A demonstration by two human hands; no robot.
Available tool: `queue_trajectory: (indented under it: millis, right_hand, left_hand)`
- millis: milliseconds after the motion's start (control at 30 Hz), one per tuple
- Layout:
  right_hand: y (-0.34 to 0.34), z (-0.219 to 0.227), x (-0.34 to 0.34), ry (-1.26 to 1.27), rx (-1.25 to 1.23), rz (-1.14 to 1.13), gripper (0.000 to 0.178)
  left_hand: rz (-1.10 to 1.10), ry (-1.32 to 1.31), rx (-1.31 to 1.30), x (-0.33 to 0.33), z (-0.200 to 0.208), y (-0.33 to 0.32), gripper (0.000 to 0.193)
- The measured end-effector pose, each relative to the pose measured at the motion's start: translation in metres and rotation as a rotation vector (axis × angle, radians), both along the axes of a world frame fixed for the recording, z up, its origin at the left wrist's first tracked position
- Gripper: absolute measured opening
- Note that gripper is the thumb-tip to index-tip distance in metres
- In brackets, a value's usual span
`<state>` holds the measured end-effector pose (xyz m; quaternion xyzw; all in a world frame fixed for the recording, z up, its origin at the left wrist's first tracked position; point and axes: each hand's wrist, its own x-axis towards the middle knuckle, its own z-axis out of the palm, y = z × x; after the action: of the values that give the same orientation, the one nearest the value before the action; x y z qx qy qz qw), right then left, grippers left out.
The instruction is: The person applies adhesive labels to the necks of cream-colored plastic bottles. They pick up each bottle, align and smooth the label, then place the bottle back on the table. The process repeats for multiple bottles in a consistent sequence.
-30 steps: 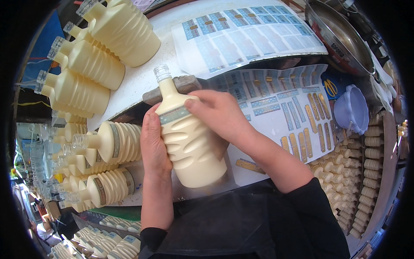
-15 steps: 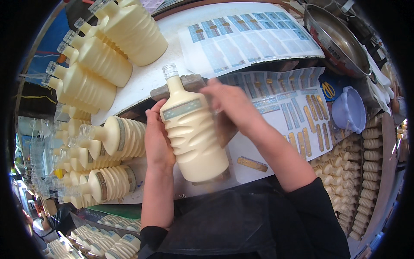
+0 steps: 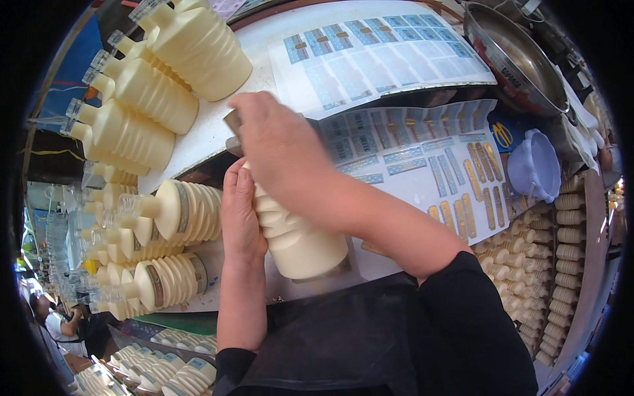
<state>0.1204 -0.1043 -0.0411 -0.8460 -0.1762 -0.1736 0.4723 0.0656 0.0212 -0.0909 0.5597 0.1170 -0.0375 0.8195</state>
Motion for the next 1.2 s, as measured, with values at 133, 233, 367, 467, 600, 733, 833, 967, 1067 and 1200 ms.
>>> queue_trajectory:
  millis: [133,233,367,467,600,733,833,967,1067,1200]
  right_hand:
    - [-0.039,-0.022,0.002,0.084,0.109,-0.063,0.032]
    - [-0.054,-0.037,0.002,0.021,0.106,-0.103,0.031]
    - [-0.060,-0.040,0.003,0.009,0.097,-0.110,0.031]
    - [-0.057,-0.026,0.002,0.024,0.176,-0.093,0.031]
    - [-0.039,-0.008,-0.004,0.090,0.192,-0.033,0.031]
    - [-0.019,0.002,-0.003,-0.024,0.013,-0.011,0.035]
    - [-0.003,0.006,-0.006,-0.087,-0.154,0.040,0.040]
    - [-0.005,0.015,-0.010,-0.072,-0.292,-0.009,0.037]
    - [-0.013,0.014,-0.004,-0.081,-0.237,-0.075,0.035]
    - [-0.002,0.015,-0.010,-0.088,-0.226,0.000,0.034]
  left_hand:
    - [0.004,-0.042,-0.105,-0.004,-0.005,0.000,0.032]
    - [0.026,-0.050,-0.132,-0.005,-0.006,-0.002,0.031]
    - [0.055,-0.057,-0.189,-0.005,-0.006,-0.004,0.031]
    - [0.060,-0.046,-0.219,-0.007,-0.004,-0.004,0.036]
    - [0.081,-0.027,-0.288,-0.013,0.015,-0.013,0.035]
    - [0.121,-0.004,-0.276,-0.016,0.022,-0.021,0.034]
    - [0.136,0.027,-0.200,-0.016,0.027,-0.025,0.033]
    - [0.121,0.008,-0.273,-0.017,0.022,-0.023,0.033]
    - [0.101,-0.023,-0.325,-0.018,0.020,-0.021,0.033]
    - [0.109,-0.019,-0.243,-0.017,0.024,-0.024,0.036]
